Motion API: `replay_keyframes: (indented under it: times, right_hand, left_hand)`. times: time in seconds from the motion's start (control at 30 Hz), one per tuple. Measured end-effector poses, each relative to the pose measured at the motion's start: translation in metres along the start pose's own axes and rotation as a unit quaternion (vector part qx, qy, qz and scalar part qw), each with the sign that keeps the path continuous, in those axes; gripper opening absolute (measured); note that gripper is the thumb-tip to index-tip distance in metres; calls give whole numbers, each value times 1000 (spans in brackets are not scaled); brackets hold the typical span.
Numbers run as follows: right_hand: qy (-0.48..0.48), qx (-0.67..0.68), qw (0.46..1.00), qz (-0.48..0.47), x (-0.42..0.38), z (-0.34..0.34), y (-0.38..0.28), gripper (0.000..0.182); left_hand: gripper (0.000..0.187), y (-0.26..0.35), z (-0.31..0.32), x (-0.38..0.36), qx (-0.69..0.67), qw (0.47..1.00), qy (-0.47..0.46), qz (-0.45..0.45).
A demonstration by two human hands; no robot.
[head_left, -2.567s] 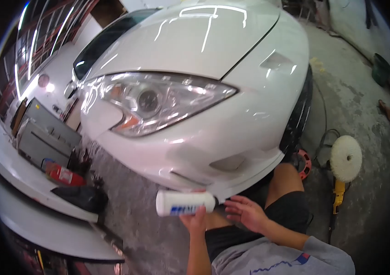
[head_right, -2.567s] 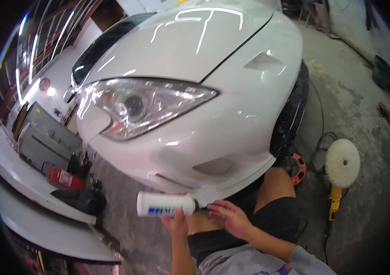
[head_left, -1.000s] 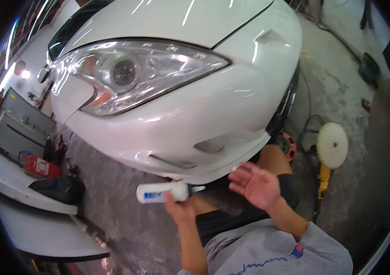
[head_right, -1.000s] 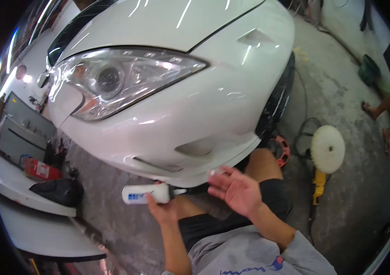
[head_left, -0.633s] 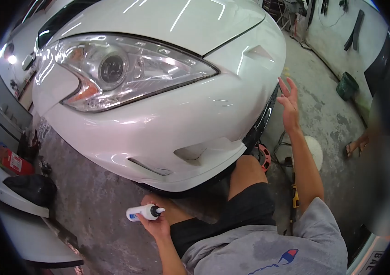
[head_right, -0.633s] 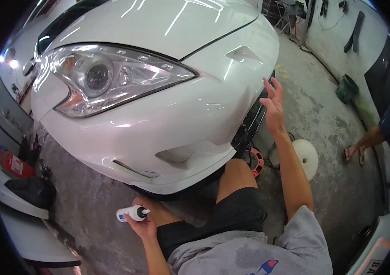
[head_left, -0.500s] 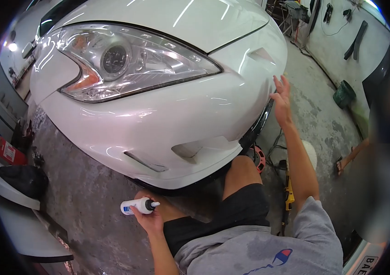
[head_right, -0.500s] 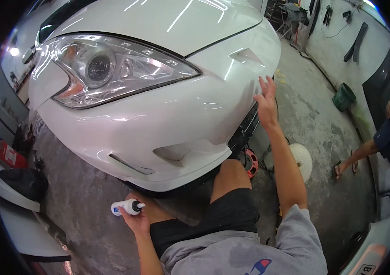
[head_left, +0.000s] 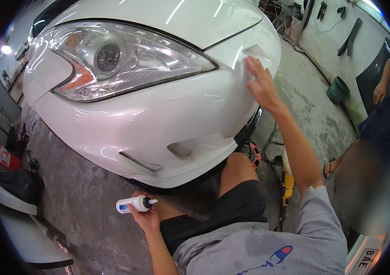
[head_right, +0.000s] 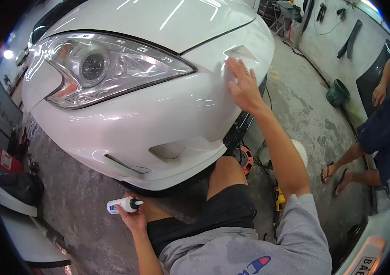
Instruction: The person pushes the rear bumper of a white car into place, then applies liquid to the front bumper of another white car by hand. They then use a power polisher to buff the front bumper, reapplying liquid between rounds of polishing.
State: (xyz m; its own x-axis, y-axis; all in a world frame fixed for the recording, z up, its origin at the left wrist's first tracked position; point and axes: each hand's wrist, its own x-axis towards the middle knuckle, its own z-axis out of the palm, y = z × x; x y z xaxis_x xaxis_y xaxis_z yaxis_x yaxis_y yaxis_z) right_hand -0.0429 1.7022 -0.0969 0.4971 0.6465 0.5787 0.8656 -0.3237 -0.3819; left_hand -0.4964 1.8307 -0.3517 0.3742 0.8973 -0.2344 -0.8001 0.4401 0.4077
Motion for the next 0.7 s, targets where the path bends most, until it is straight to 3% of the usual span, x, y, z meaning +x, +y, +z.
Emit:
replay_keyframes:
  times: [0.03,0.1,0.17,0.23,0.3,0.37,0.43,0.5,0.6,0.63,0.67,0.7]
  right_hand:
    - [3,-2,1000,5,-5,-6,-1,70]
    - [26,45,995,-82,-12,-22,-4,70]
    - [65,79,992,-78,-20,-20,2,68]
    - [-1,-125,989,-79,-34,-12,12,65]
    - [-15,-61,995,-82,-51,-19,14,64]
    - [99,-100,985,-98,-59,-20,15,62]
    - [97,-172,978,-67,-64,-14,14,61]
    - [6,-2,998,-64,-64,-23,9,61]
    - [167,-165,964,-123,-50,-5,-2,61]
    - [106,-126,981,-101,-47,4,-5,62]
    - [47,-87,992,-74,-43,13,-8,64]
    - [41,-88,995,-34,-43,5,-19,65]
  left_hand:
    - [56,1,0,2,6,1000,-13,-1]
    - [56,2,1,3,0,1000,-23,-5]
    - [56,0,1,0,-9,999,-29,-8]
    - [56,2,1,0,-6,999,-30,-21]
    - [57,2,3,3,-1,999,-40,-20]
    - [59,3,2,1,-9,998,-61,-30]
    - [60,1,5,-1,11,999,-40,-31]
    - [59,4,-4,2,42,996,-67,-34]
    - [63,7,-26,13,53,995,-81,-17]
    - [64,11,-33,20,-16,998,-27,-57]
    - [68,12,-44,30,113,993,18,23]
    - [58,7,-17,0,421,883,-164,130]
